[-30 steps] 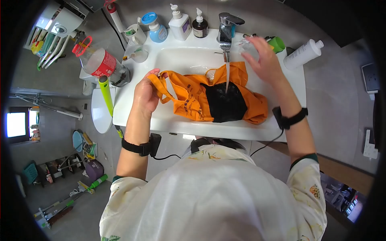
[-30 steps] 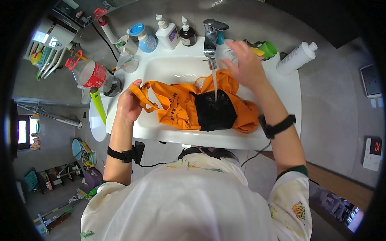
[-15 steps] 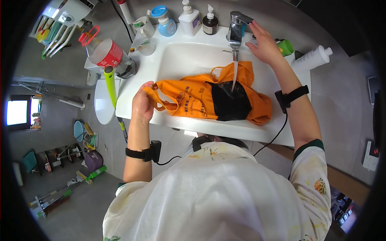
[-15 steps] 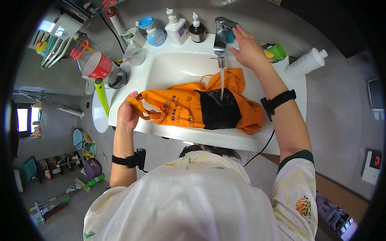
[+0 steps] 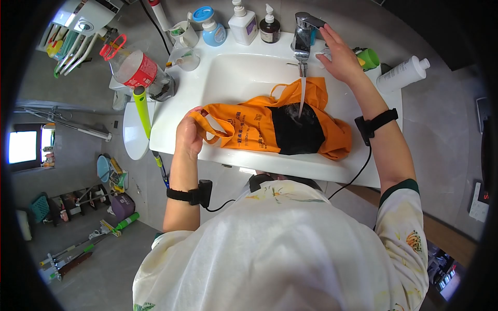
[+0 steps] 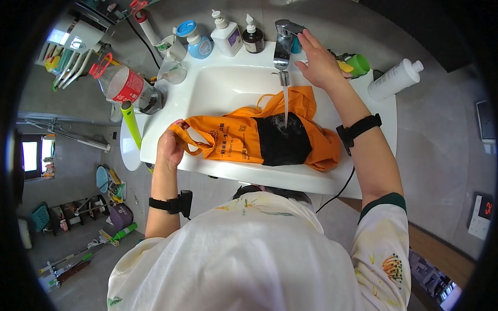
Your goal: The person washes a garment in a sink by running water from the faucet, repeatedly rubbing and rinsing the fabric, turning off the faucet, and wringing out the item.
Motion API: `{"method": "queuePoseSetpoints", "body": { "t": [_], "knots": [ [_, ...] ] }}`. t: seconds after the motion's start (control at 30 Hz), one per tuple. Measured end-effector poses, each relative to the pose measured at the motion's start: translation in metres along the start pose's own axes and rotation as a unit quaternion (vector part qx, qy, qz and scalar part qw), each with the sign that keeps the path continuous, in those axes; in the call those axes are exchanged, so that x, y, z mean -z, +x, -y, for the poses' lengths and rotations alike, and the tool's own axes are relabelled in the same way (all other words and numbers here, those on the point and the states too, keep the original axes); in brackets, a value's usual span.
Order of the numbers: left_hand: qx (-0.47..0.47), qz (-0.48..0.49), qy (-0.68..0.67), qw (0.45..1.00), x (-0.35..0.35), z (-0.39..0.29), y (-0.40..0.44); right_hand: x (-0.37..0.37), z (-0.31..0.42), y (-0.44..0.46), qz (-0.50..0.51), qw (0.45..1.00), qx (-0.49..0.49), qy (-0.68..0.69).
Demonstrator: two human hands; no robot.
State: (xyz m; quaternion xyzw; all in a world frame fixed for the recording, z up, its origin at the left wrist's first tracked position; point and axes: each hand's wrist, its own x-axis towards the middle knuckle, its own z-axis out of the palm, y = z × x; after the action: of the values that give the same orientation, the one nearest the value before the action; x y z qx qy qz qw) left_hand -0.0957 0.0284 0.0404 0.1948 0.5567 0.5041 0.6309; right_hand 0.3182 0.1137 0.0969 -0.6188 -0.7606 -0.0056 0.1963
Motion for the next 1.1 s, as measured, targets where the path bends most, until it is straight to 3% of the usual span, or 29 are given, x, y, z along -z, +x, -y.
{"method": "queuePoseSetpoints", "body": {
  "t": [0.33, 1.1],
  "knots": [
    [0.013, 0.002, -0.018, 1.000, 0.001, 0.006, -0.001, 0.004, 0.005, -0.001, 0.032, 0.999, -0.024, -0.004],
    [0.017, 0.020, 0.030, 0.999, -0.002, 0.012, -0.013, -0.008, 0.010, 0.002, 0.002, 0.997, -0.057, -0.051]
  ]
}}
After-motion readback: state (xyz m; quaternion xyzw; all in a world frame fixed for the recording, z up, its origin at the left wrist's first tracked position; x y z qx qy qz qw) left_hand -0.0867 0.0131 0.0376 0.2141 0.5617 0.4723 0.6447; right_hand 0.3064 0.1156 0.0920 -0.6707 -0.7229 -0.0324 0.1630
